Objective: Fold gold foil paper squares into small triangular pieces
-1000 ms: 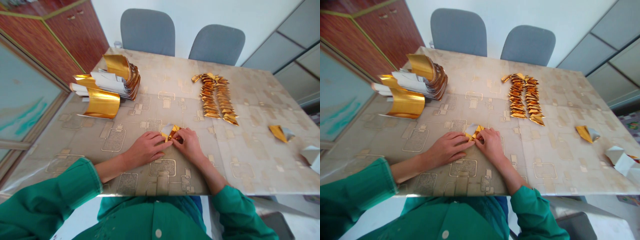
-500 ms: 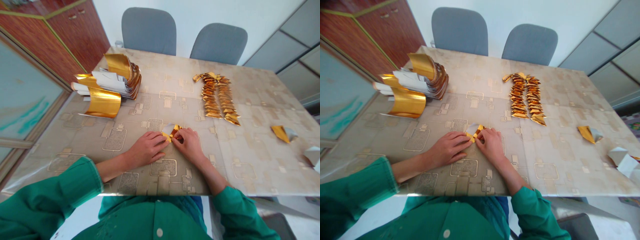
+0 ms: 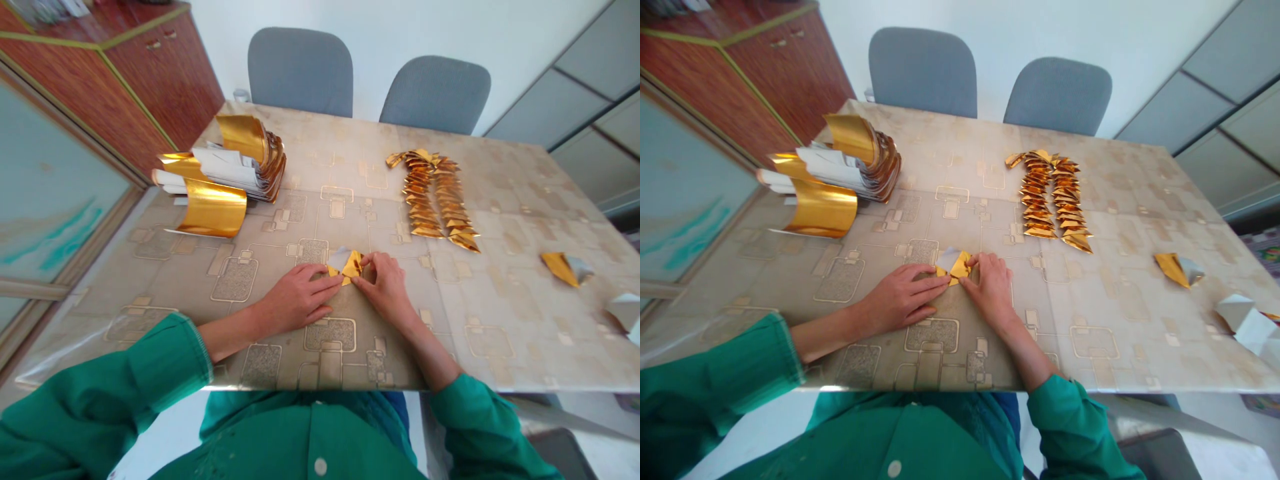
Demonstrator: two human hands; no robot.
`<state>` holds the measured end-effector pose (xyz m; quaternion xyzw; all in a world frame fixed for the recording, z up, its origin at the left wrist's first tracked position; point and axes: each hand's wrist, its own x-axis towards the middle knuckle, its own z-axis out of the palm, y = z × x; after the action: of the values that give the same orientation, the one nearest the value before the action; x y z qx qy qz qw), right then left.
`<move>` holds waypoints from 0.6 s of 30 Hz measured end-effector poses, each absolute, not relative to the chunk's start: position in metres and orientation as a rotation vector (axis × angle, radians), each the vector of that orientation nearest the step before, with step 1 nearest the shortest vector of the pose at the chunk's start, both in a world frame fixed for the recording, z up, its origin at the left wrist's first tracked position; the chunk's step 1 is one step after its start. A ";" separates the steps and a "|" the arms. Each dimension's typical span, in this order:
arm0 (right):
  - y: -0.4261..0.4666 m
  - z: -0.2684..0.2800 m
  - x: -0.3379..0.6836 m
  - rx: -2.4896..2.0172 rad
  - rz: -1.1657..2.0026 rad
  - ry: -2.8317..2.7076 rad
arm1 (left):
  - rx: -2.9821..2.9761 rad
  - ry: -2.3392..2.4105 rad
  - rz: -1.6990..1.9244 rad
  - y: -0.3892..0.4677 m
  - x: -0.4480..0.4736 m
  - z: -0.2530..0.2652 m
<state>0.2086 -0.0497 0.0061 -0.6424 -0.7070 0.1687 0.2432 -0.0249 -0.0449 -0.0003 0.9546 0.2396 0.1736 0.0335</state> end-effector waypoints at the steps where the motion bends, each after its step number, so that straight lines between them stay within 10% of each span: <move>1: -0.049 0.006 0.209 -1.748 0.468 -1.931 | 2.936 0.737 0.532 -0.045 -0.025 0.000; 18: -0.047 0.004 0.214 -1.865 0.248 -1.907 | 2.925 0.804 0.432 -0.048 -0.019 0.002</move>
<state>0.2139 -0.0469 0.0035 -0.6776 -0.6929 0.0903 0.2293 -0.0186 -0.0477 0.0016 0.9539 0.2621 0.1409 0.0387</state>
